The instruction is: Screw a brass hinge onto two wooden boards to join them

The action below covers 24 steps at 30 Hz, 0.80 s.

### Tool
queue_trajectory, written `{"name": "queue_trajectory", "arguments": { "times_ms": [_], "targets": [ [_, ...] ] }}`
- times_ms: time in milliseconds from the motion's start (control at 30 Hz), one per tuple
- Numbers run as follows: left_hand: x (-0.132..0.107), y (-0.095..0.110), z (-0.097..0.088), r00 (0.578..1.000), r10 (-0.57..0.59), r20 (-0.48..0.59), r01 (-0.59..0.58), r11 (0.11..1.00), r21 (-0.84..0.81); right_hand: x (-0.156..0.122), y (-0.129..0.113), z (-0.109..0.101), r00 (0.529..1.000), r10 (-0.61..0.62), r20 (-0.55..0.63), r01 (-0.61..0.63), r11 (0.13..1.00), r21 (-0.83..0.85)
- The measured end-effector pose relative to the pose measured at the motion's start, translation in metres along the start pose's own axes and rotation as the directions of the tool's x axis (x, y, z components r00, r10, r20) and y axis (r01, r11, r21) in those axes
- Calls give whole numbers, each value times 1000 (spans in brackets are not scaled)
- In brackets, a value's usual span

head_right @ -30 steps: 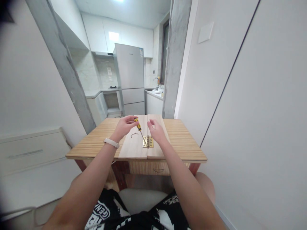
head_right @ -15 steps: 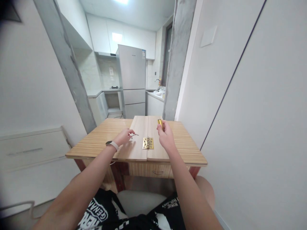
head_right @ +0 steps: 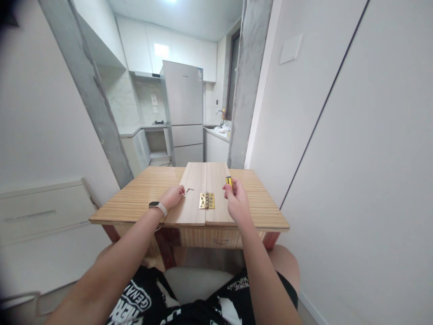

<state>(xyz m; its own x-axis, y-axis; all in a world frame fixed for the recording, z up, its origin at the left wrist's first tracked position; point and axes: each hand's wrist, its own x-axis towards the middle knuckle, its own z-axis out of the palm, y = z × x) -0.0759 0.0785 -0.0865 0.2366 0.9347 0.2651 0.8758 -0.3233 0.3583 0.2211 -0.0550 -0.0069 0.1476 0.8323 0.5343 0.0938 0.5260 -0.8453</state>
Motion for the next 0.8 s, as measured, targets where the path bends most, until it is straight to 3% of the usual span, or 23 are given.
{"name": "queue_trajectory", "arguments": {
  "times_ms": [100, 267, 367, 600, 800],
  "targets": [
    [-4, 9, -1, 999, -6, -51, 6, 1000, -13, -3, 2, -4, 1000, 9, -12, -9, 1000, -6],
    [0, 40, -3, 996, 46, -75, -68, 942, -329, -8, 3, -7, 999, 4, -50, -5, 1000, -14],
    [4, 62, 0, 993, 74, -89, -105, 898, -428, -9, 1, -7, 997, -12, -79, 12, 1000, -3],
    [9, 103, 20, 988, 134, -79, -155, 839, -522, -13, 0, -8, 993, -12, -115, 12, 1000, 0],
    [7, 120, 36, 982, 180, -56, -176, 769, -614, -18, 3, -11, 993, 2, -116, 1, 1000, 25]
  ]
}}
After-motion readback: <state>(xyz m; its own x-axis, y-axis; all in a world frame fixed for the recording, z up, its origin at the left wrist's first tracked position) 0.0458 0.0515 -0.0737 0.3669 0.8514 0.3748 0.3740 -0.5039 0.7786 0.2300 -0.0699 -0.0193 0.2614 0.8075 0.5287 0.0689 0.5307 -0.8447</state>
